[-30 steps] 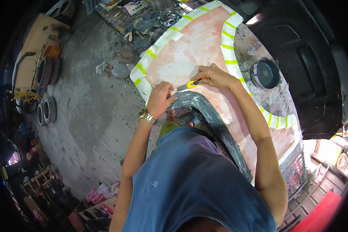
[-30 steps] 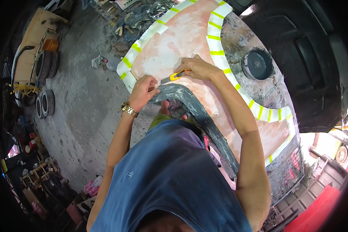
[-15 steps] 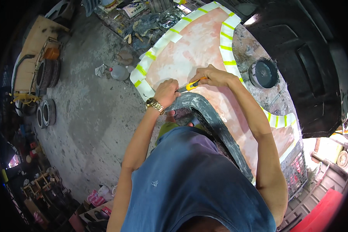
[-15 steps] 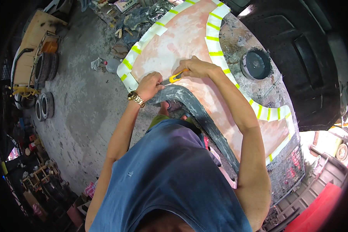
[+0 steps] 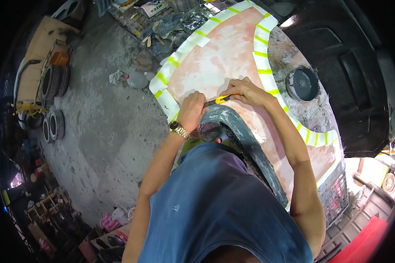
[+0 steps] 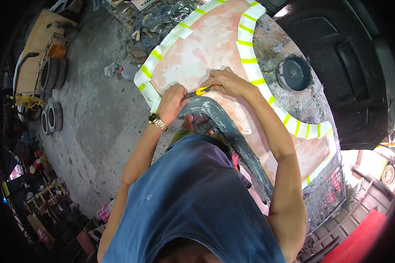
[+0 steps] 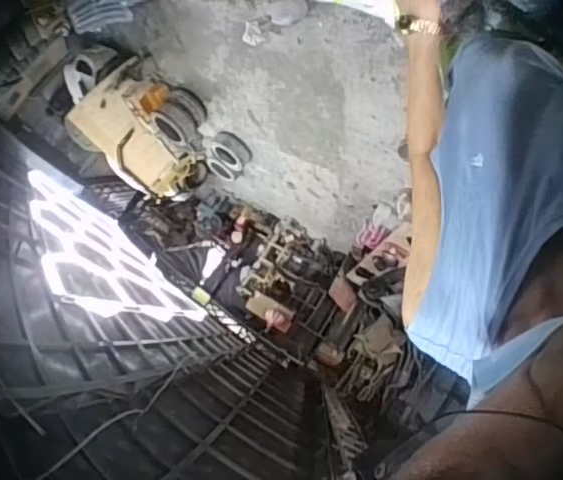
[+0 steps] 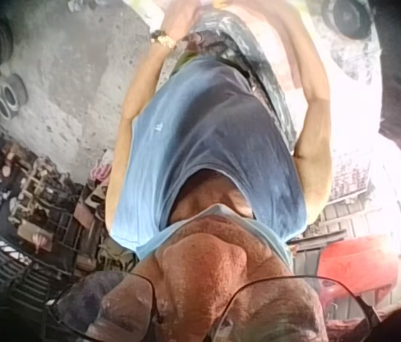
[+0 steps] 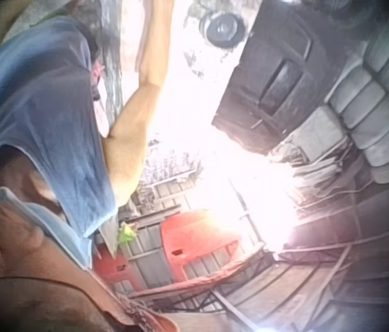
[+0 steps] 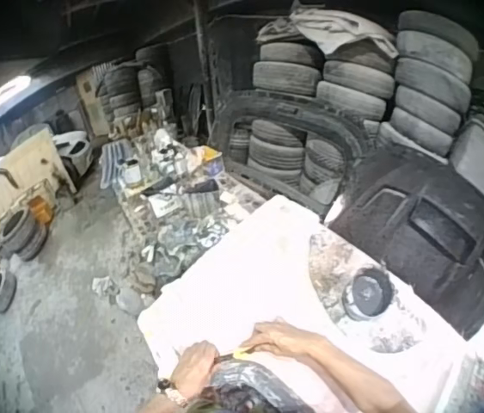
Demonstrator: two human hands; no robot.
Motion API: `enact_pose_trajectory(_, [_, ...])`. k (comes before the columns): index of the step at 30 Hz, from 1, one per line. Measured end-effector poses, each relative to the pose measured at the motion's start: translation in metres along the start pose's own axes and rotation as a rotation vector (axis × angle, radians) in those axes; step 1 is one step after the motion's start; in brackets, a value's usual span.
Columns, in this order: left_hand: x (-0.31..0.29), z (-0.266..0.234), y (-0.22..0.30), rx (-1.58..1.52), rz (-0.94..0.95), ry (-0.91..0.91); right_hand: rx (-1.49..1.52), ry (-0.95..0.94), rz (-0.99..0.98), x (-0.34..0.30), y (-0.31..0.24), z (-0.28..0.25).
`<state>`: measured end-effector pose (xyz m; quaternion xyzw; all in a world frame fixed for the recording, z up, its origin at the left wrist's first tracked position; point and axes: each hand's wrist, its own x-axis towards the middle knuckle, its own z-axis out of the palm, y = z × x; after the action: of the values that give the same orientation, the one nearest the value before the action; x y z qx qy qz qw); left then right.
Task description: The person applies masking tape to the edges of a car bumper, using a utility knife to cut the tape and a spray bottle to clean the surface. They repeatedly smooth the tape and remove excess pieces to prepare the bumper for painting.
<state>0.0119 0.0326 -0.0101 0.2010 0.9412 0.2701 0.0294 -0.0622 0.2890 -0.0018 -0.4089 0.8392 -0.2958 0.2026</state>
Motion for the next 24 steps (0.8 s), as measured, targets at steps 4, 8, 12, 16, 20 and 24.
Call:
enact_pose_trajectory(4, [-0.016,-0.002,0.003,-0.024,-0.02,0.178,-0.013,0.067,-0.008,-0.004,-0.003,0.001])
enact_pose_trajectory(8, [-0.023,0.007,0.0,0.005,0.01,0.2,-0.025,0.079,0.009,-0.006,-0.007,0.002])
enact_pose_trajectory(12, [-0.027,0.018,0.0,0.048,0.041,0.217,-0.05,0.144,0.051,-0.012,-0.015,0.001])
enact_pose_trajectory(16, [-0.034,0.023,0.003,0.092,0.108,0.211,-0.066,0.298,0.174,-0.036,-0.027,-0.009])
enact_pose_trajectory(20, [-0.034,0.025,0.008,0.101,0.092,0.238,0.044,0.365,0.317,-0.059,-0.04,-0.015])
enact_pose_trajectory(24, [-0.033,0.028,0.011,0.074,0.079,0.245,0.256,0.511,0.387,-0.081,-0.055,-0.009])
